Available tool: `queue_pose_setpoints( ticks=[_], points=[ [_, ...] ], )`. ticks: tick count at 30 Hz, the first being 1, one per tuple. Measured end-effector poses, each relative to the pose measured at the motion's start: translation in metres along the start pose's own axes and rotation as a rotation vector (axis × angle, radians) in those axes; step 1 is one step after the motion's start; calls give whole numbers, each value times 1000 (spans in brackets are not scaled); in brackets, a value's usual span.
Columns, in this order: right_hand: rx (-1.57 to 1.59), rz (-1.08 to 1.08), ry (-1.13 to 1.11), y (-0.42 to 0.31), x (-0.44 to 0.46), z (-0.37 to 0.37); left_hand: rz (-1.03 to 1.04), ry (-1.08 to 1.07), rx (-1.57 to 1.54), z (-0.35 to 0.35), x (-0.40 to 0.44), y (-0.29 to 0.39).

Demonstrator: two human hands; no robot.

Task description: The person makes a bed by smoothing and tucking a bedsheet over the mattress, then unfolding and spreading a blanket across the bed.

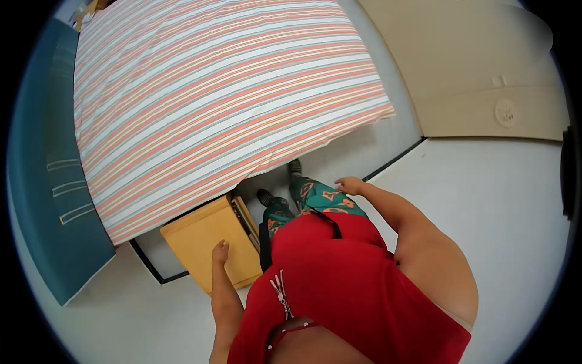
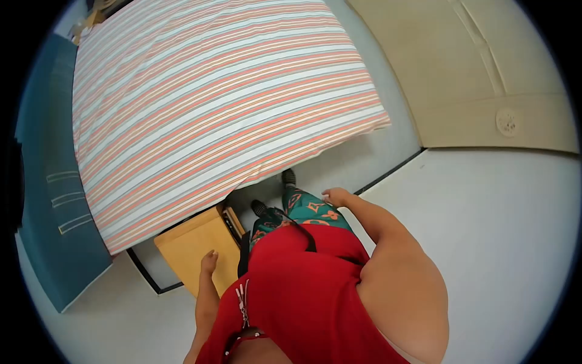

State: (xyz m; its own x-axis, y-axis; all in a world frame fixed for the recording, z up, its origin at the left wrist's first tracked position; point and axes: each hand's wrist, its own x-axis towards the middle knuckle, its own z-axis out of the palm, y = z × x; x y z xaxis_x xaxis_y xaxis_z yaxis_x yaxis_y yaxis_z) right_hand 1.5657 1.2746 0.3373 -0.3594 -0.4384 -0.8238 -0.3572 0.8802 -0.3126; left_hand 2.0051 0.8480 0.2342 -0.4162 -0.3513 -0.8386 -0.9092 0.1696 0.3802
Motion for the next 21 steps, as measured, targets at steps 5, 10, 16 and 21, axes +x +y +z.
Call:
queue_pose_setpoints(
  ticks=[5,10,16,21],
  points=[
    [113,-28,145,22,-15,10,88,31,141,-5,7,43],
    [165,-22,179,37,-46,11,183,92,218,-35,19,111],
    [301,33,254,149,-74,17,321,154,379,-24,38,243],
    [295,9,327,256,-79,-20,369,175,338,60,47,379]
  ],
)
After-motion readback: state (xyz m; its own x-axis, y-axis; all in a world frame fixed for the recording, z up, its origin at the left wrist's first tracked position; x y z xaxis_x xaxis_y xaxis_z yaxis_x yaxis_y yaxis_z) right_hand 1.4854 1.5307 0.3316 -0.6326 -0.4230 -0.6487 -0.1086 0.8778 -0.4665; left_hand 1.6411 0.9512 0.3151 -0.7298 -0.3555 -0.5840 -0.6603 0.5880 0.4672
